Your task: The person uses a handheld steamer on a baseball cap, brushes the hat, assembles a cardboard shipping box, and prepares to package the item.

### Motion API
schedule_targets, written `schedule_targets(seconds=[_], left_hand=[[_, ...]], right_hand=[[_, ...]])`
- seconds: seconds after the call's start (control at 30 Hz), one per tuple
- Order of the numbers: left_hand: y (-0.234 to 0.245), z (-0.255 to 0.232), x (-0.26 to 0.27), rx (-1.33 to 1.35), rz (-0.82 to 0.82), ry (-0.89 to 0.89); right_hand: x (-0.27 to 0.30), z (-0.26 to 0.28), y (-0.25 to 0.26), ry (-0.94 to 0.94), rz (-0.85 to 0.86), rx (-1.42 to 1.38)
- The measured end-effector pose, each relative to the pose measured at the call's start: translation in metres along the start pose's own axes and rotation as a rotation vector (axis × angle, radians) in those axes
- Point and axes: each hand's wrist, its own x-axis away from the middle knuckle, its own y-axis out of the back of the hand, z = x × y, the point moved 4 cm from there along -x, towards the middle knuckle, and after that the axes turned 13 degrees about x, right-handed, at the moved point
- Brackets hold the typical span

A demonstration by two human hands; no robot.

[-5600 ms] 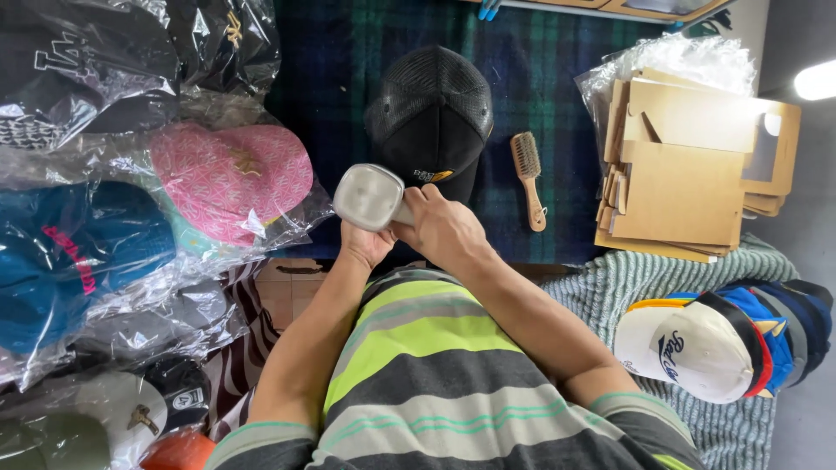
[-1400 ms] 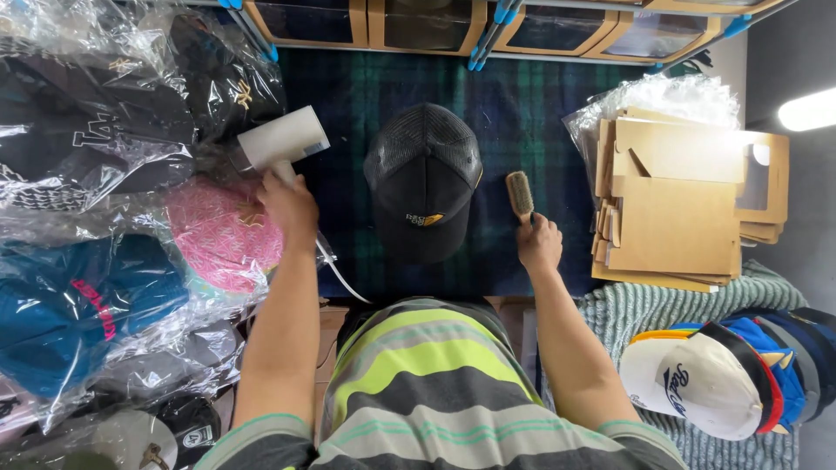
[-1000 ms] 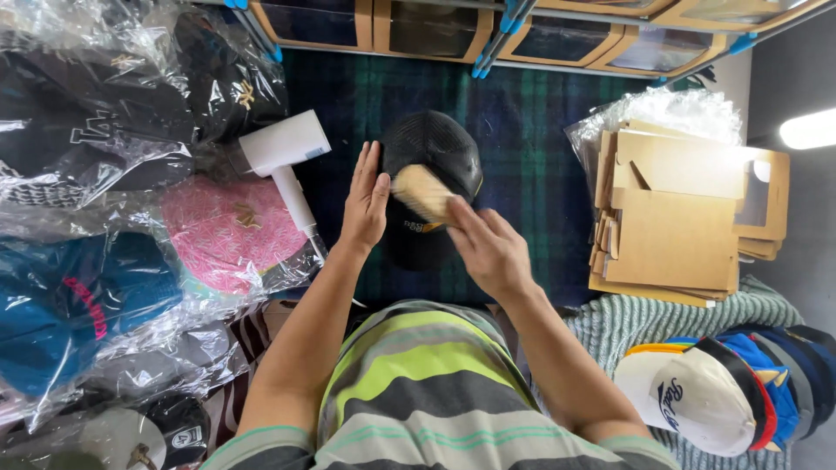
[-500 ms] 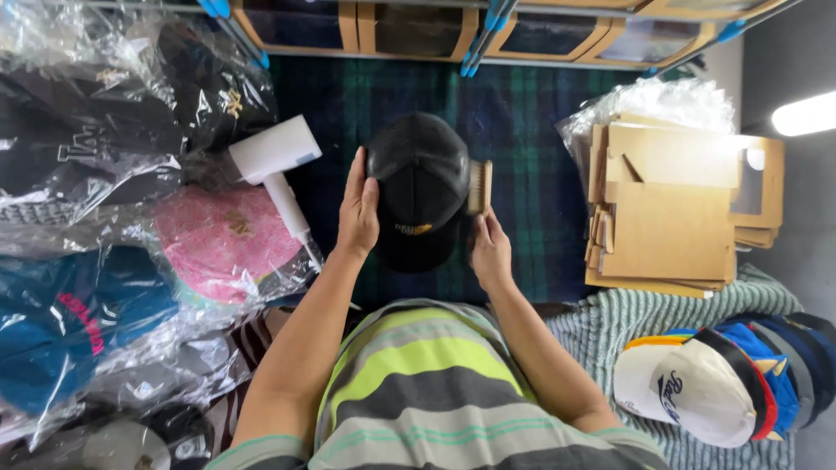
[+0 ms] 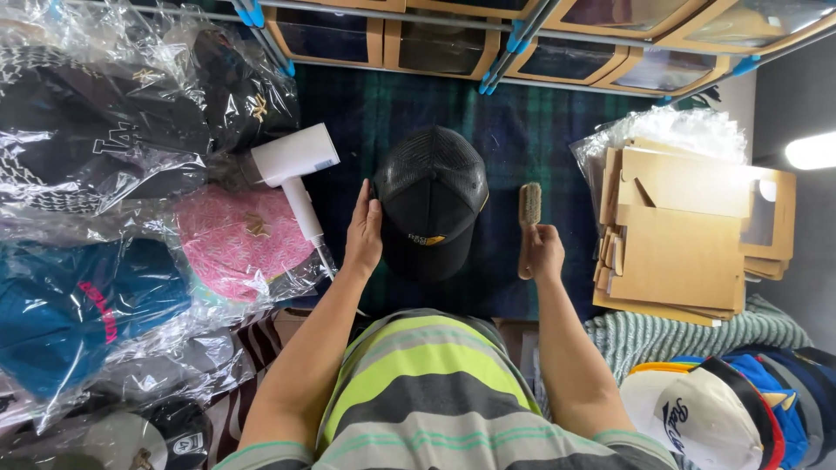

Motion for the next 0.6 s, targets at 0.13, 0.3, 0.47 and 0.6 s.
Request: schedule_targets(seconds=[0.13,0.3,0.47,0.6], left_hand=[[-0.001,-0.002,0.001,0.015,-0.022,0.025],[0.003,0.0,-0.006,0.095,-0.022,0.044],[-0.01,0.022,-0.037,0.425,-0.031,0.104],[-0.022,-0.036,-0.019,0.591,-0.056,0.147]], right_hand=[[0.001,0.001,-0.004,0.017,-0.063,0.08],[0.063,0.087,0.051,0.155,-0.247,-0.09],[0.117,0.194,0.037,0.078,0.438,-0.828],[0.106,0.206,0.015,0.009,0.553,-1.035]])
